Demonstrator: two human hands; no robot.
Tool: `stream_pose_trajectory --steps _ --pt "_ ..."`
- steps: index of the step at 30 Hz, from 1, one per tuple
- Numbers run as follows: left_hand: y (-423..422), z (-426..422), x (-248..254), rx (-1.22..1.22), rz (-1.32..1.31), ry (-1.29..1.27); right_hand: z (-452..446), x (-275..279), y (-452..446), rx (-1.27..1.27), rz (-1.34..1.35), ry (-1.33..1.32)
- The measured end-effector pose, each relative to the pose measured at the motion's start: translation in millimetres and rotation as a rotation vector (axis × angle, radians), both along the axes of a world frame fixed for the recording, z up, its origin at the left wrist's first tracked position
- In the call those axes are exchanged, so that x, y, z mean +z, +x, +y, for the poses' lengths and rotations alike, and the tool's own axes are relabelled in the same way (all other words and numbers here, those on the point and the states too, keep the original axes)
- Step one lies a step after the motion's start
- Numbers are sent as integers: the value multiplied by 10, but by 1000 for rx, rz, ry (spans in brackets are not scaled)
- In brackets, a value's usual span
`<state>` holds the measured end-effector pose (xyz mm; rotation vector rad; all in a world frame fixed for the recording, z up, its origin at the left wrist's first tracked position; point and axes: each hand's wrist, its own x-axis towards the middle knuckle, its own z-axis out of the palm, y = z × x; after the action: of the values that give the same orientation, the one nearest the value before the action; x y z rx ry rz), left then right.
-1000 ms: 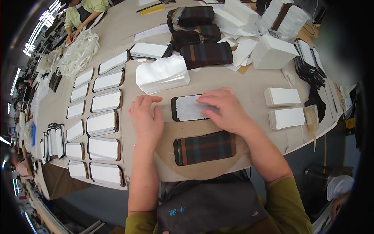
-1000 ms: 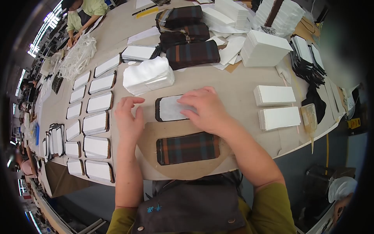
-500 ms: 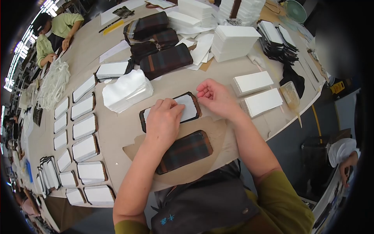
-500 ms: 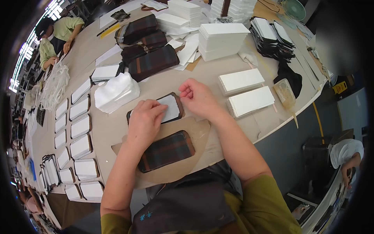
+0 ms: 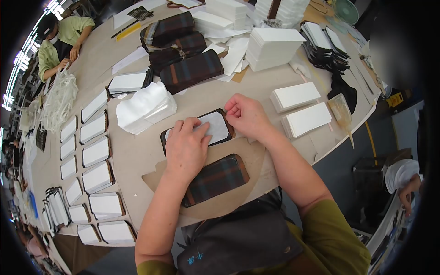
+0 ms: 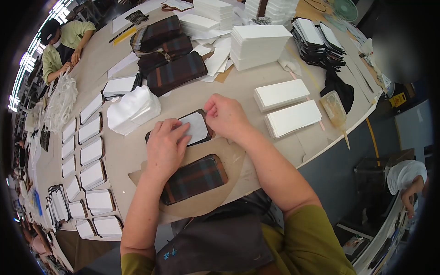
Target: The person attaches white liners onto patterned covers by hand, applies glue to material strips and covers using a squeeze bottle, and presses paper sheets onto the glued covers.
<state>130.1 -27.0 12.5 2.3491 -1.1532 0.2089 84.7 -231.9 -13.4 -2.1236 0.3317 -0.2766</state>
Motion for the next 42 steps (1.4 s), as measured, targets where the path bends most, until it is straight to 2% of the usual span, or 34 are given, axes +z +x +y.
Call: stream_pose_trajectory --steps 4,7,10,12,13,15,19,25,32,34,35,38,42 --pt "-21 24 10 43 -7 15 -2 29 2 0 55 2" --pt "-63 50 13 63 -7 35 -10 16 2 -12 0 46" --pt "-108 83 7 77 35 23 115 168 -30 -22 -165 86" --pt "-143 125 21 88 134 50 231 251 -46 280 -387 -391" --pt "-164 153 -18 111 129 55 285 229 -31 298 -398 -381" --pt "-211 194 -123 71 -85 168 353 178 -13 376 -249 -498" --pt "-259 338 -88 123 -124 338 414 236 -41 384 -227 -593" --pt "-189 537 -29 137 -132 417 395 282 -77 412 -174 -611" --pt "-76 713 117 105 -113 414 405 281 6 432 -149 -580" --pt "-78 675 133 19 -35 238 477 285 35 418 -127 -591" --pt "-118 644 98 14 -38 234 535 286 41 393 -144 -620" --pt "-269 603 -9 12 -110 351 565 270 20 369 -171 -648" --pt "-257 701 110 57 -122 391 520 278 -23 380 -179 -634"
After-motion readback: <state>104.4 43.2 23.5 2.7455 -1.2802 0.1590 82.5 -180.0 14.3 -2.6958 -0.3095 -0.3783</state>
